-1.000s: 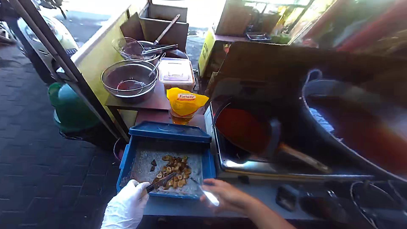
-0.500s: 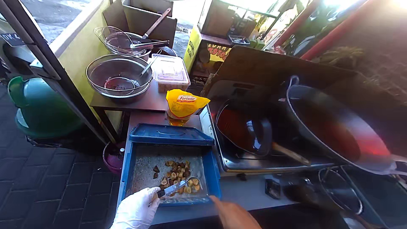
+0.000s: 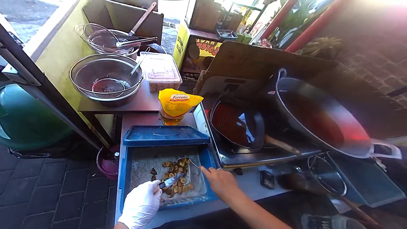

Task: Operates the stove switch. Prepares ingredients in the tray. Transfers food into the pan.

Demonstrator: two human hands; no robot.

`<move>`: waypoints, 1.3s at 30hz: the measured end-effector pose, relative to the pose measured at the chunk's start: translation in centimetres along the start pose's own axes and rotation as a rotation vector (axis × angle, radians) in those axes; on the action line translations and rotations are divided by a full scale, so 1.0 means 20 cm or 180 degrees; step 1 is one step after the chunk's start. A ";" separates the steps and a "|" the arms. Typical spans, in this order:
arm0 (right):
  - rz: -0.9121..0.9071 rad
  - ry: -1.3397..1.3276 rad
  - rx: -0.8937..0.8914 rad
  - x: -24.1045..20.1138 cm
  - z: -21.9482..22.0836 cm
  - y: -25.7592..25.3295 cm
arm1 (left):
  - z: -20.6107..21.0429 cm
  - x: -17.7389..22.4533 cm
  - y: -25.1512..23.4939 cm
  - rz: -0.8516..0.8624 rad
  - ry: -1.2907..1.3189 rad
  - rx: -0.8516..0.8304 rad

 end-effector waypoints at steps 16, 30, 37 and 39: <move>-0.0411 -0.0093 -0.0670 0.01 0.10 0.38 | 0.08 0.00 0.13 0.0082 0.0353 -0.0184; 0.0307 -0.0033 -0.0635 -0.14 0.07 0.28 | -0.03 0.16 0.21 -0.0122 -0.0673 -0.0444; -0.0559 -0.0494 -0.1027 0.06 0.02 0.28 | 0.02 0.13 0.24 -0.0156 -0.0740 -0.0199; -0.0654 -0.0839 -0.0742 0.17 0.02 0.32 | 0.00 0.11 0.29 -0.0063 -0.0642 -0.0028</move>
Point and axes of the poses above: each hand's wrist, its own y-axis away from the middle knuckle, its own z-axis out of the palm, x = y × z, the point moved 1 cm from there along -y, towards the middle knuckle, and after that the axes turned 5 degrees about z, right-handed, at the moved point
